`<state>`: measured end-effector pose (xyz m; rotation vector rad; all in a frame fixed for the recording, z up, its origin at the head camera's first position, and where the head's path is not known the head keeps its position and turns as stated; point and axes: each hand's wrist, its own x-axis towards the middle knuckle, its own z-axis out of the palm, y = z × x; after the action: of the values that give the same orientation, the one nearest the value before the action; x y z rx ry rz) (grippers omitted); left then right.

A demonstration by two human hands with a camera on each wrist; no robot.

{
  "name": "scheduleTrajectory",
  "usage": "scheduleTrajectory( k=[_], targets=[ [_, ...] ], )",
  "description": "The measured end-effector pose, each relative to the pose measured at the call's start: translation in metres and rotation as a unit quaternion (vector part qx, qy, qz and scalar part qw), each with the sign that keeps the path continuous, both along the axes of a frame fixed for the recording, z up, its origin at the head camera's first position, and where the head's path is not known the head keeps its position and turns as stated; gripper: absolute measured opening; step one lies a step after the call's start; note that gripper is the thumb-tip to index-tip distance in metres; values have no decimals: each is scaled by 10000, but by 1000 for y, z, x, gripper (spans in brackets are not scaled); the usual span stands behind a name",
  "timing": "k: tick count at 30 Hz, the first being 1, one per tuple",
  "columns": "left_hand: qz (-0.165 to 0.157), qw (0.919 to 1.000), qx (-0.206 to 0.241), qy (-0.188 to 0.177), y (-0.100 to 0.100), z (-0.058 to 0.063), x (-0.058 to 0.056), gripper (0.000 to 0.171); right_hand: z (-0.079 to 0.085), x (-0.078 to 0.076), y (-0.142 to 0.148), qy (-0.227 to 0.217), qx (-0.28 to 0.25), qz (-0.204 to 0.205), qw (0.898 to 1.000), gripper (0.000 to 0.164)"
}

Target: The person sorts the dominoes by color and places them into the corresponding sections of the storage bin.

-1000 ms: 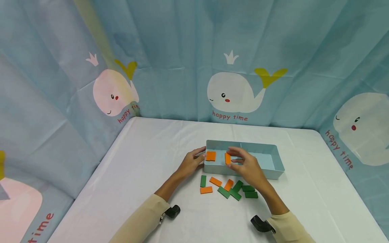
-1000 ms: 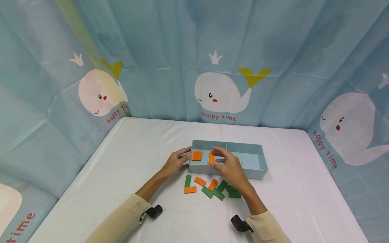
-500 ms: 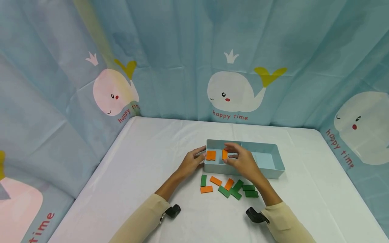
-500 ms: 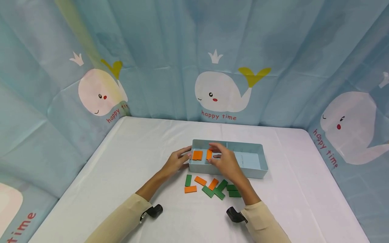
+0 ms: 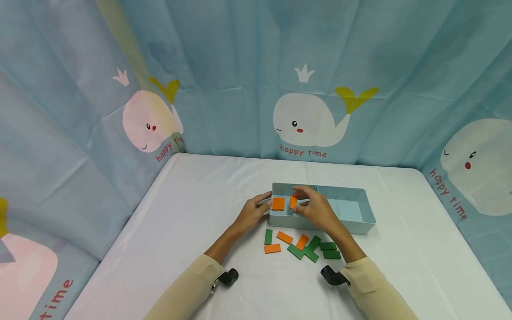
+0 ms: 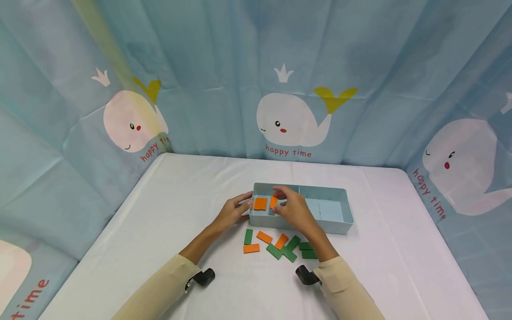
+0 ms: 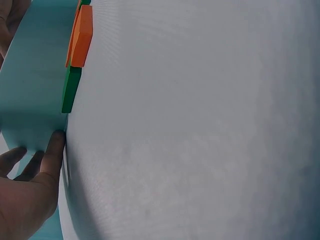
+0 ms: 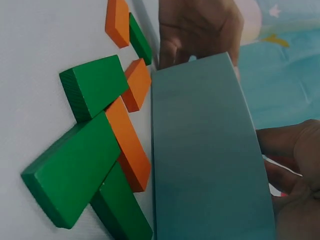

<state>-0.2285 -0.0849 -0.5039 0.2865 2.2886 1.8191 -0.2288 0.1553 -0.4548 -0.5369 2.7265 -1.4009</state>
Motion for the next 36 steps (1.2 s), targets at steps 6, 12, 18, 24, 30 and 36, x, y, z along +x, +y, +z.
scheduleTrajectory(
  k=[6,12,18,24,30,36],
  targets=[
    [8,10000,-1,31,0,0,0,55,1,-4,-3,-100,54,113,9999,62],
    [0,10000,25,6,-1,0,0,56,1,-9,-11,-80,257,130,9996,61],
    [-64,9999,98,-67,-2,0,1,55,1,-13,-16,-91,525,72,9986,61],
    [-98,9998,150,-52,-1,1,2,55,-2,-17,-18,-142,663,77,9977,62],
    [-73,9999,85,8,-1,0,1,54,-4,-19,-18,-235,647,36,9976,60],
    [-11,10000,-32,-38,-1,1,1,54,-4,-17,-15,-123,527,53,9985,60]
  ],
)
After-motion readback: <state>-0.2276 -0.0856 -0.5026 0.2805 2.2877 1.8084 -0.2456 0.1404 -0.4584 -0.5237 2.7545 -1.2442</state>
